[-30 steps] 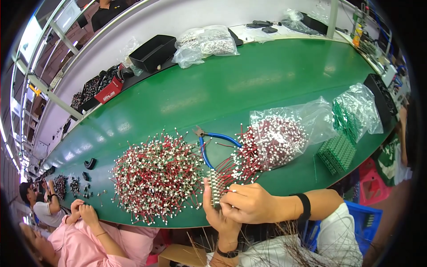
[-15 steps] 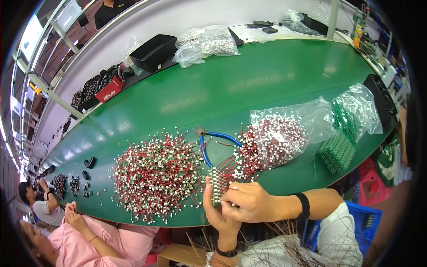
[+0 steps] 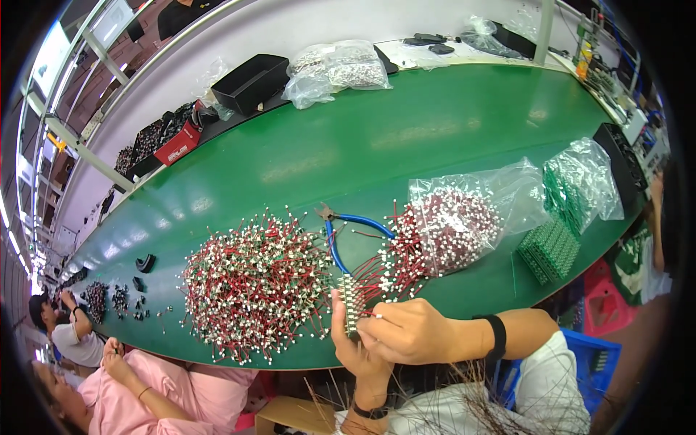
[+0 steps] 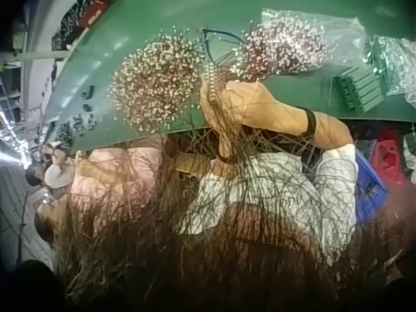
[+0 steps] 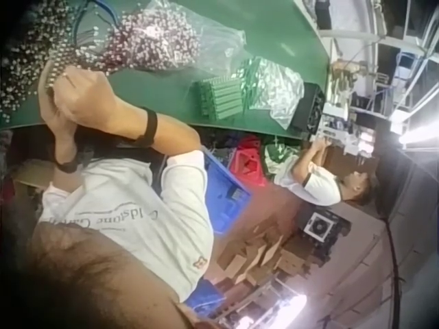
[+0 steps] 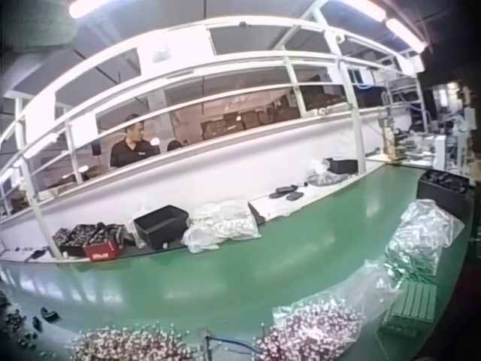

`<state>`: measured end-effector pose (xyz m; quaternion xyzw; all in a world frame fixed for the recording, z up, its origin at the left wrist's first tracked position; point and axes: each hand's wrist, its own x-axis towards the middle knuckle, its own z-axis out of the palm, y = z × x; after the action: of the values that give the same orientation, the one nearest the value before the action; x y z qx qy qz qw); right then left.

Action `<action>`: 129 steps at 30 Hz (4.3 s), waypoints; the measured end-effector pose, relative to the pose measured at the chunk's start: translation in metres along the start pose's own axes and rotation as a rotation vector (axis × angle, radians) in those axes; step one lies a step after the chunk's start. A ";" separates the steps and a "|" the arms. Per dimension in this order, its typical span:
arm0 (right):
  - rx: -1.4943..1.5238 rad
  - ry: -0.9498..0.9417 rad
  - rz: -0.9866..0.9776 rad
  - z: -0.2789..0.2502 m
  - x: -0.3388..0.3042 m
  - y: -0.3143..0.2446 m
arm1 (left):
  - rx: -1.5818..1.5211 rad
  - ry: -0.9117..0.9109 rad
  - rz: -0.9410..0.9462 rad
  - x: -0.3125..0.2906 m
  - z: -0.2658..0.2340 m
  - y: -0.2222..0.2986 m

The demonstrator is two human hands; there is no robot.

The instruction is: The person picks up small electronic components from a pile and inserts them one by one into the holes of a green circuit board.

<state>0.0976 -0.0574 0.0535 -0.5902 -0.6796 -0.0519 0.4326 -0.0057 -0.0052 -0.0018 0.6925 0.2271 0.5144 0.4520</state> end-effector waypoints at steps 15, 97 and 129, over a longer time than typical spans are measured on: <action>-0.018 0.029 0.031 -0.006 0.008 0.004 | -0.224 0.043 -0.071 0.001 0.000 -0.006; 0.098 -0.063 0.132 -0.012 0.004 0.014 | -0.183 0.001 -0.169 0.002 0.003 0.002; 0.522 -0.233 0.412 -0.018 0.006 0.012 | -0.493 0.263 -0.400 0.007 -0.002 -0.003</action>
<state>0.1181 -0.0600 0.0632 -0.5865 -0.5812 0.2797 0.4899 -0.0044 0.0024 -0.0011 0.4317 0.2835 0.5399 0.6647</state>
